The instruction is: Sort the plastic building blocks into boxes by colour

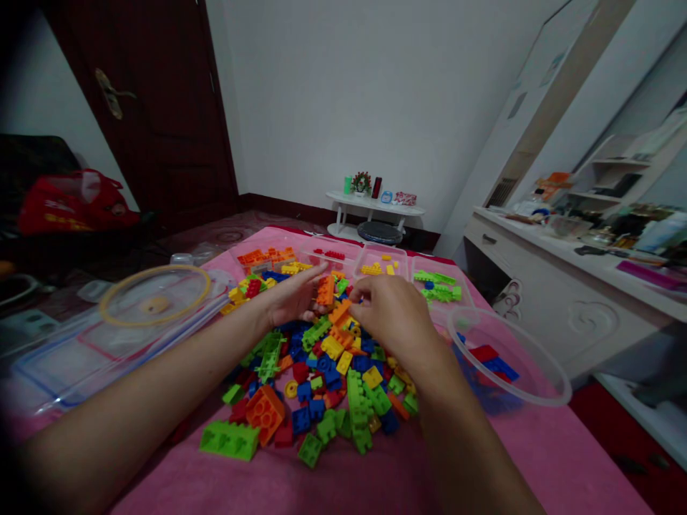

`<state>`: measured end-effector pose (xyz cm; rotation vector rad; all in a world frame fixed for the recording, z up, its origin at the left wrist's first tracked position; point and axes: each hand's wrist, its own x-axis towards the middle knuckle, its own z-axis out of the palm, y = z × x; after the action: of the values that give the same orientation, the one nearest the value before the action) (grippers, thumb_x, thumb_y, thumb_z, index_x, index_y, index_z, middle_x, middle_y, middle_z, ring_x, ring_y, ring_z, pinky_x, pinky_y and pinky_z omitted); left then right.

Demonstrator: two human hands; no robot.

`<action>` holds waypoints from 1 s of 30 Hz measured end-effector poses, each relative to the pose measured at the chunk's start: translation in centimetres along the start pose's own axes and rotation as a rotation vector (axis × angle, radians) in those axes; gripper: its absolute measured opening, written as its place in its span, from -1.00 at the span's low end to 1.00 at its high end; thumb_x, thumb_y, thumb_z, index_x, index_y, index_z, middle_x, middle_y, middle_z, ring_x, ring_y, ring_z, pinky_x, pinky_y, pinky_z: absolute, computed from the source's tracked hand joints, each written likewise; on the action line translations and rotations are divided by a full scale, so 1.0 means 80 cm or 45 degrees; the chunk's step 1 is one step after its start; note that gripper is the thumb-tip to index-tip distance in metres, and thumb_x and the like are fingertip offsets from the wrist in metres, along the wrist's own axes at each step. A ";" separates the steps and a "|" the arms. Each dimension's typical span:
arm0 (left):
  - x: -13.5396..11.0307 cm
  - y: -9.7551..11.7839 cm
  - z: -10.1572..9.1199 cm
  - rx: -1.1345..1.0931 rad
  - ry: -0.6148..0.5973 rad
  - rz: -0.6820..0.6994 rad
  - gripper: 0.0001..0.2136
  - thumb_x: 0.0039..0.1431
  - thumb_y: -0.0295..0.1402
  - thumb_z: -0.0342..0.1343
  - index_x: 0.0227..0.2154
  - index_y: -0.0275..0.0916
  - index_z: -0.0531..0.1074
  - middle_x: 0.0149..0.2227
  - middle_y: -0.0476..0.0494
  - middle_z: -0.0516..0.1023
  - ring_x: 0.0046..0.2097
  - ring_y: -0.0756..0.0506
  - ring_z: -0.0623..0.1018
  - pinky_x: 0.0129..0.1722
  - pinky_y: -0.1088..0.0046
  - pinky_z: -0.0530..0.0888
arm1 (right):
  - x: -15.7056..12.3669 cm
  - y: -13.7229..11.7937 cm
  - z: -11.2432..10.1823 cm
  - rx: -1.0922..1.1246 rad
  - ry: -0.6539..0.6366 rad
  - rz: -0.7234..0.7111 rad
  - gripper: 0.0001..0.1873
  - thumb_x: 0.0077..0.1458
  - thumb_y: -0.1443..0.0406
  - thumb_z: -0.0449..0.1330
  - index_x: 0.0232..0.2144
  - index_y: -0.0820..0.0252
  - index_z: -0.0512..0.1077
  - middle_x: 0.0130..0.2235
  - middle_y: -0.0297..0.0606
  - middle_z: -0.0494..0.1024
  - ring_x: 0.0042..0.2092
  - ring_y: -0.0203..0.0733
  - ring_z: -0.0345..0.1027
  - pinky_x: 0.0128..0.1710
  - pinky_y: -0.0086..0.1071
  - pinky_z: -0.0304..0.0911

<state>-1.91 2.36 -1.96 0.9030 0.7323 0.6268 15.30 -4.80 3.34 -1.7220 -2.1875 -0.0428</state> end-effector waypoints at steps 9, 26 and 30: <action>0.003 -0.015 0.006 -0.260 -0.408 -0.179 -0.50 0.05 0.10 -0.05 -0.23 -0.30 0.35 -0.42 -0.21 0.50 -0.41 -0.15 0.57 -0.67 0.54 0.43 | 0.014 -0.009 0.039 0.416 0.404 -0.144 -0.77 -0.08 0.38 0.11 -0.34 0.19 0.52 -0.37 -0.27 0.54 -0.40 -0.28 0.33 -0.40 -0.44 0.17; 0.011 0.001 -0.014 -0.380 0.078 0.046 -0.85 0.11 -0.29 0.03 -0.42 -0.30 0.31 -0.55 -0.12 0.44 -0.65 0.05 0.41 -0.82 0.74 0.12 | 0.003 -0.020 0.030 -0.143 -0.159 0.032 -0.82 -0.01 0.32 0.07 -0.47 0.13 0.49 -0.46 -0.29 0.50 -0.47 -0.27 0.27 -0.51 -0.40 -0.10; 0.011 0.004 -0.016 -0.392 0.108 0.046 -0.84 0.09 -0.30 0.05 -0.47 -0.31 0.29 -0.63 -0.08 0.38 -0.67 0.04 0.39 -0.82 0.72 0.14 | -0.017 -0.053 0.024 0.104 -0.353 -0.275 -0.87 -0.03 0.27 0.15 -0.40 0.09 0.49 -0.42 -0.35 0.52 -0.43 -0.30 0.29 -0.47 -0.43 -0.05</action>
<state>-2.43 3.77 -2.47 0.6099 0.6739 0.7894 11.07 -6.74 1.94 -1.5171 -2.5284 0.2422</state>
